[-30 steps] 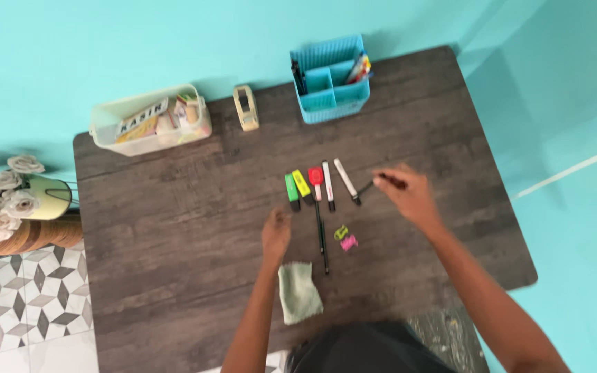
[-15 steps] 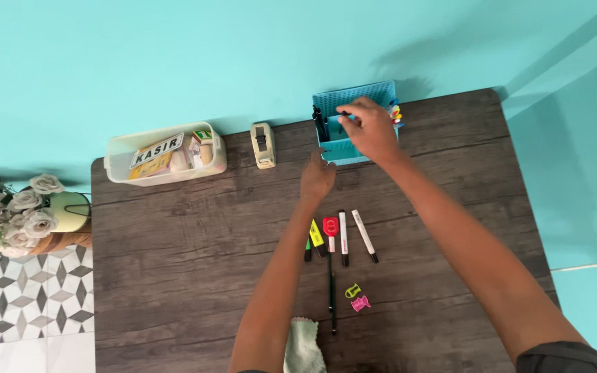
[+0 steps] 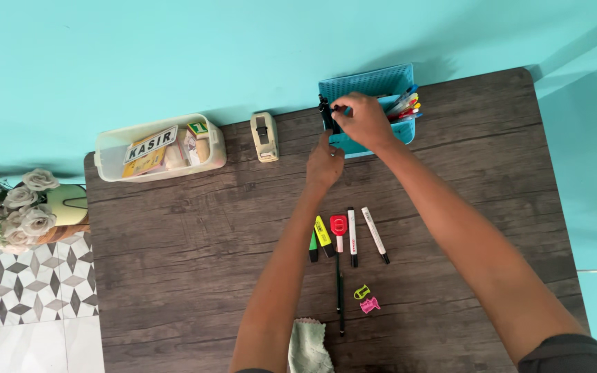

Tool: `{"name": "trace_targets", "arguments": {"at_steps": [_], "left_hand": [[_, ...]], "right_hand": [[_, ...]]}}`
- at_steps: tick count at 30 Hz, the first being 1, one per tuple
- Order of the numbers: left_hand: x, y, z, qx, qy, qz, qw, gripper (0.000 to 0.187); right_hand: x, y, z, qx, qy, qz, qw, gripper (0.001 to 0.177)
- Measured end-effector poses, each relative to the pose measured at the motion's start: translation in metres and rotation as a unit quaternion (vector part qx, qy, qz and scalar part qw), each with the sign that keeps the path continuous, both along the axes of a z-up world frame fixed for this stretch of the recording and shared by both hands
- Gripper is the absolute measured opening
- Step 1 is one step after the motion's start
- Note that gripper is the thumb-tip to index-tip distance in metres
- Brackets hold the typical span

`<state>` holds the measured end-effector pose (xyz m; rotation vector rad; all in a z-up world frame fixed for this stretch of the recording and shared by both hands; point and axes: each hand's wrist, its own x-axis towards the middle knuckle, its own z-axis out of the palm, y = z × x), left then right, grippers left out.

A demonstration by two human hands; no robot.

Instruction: The person wipes various stationery items including pens, markers, and clips with a cloth and places them into a blue desk organizer.

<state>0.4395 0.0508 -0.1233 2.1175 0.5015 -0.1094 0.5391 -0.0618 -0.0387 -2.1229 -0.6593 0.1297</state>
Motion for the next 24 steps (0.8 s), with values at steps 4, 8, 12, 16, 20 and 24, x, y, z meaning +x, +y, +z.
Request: {"name": "trace_targets", "arguments": {"at_steps": [4, 8, 12, 16, 20, 24], "left_hand": [[-0.001, 0.000, 0.000, -0.003, -0.003, -0.002, 1.000, 0.064], [-0.004, 0.000, 0.001, 0.001, -0.030, 0.001, 1.000, 0.063], [-0.021, 0.005, 0.003, -0.018, -0.030, 0.012, 0.999, 0.062], [-0.064, 0.017, -0.012, -0.029, -0.062, 0.031, 0.997, 0.062], [-0.145, 0.019, -0.029, -0.005, -0.094, 0.001, 0.996, 0.063], [-0.233, 0.007, -0.032, -0.034, 0.018, -0.004, 0.999, 0.051]], "right_hand": [[-0.001, 0.006, 0.001, 0.003, -0.001, -0.009, 1.000, 0.020], [-0.001, 0.010, -0.003, 0.018, 0.011, -0.024, 0.999, 0.028], [-0.004, 0.005, -0.008, 0.027, 0.010, -0.032, 0.999, 0.028], [-0.018, -0.009, -0.007, 0.071, -0.033, -0.042, 0.996, 0.025], [-0.079, -0.047, -0.011, 0.084, 0.053, -0.069, 0.993, 0.021], [-0.176, -0.089, -0.037, 0.090, 0.120, -0.096, 0.984, 0.019]]}}
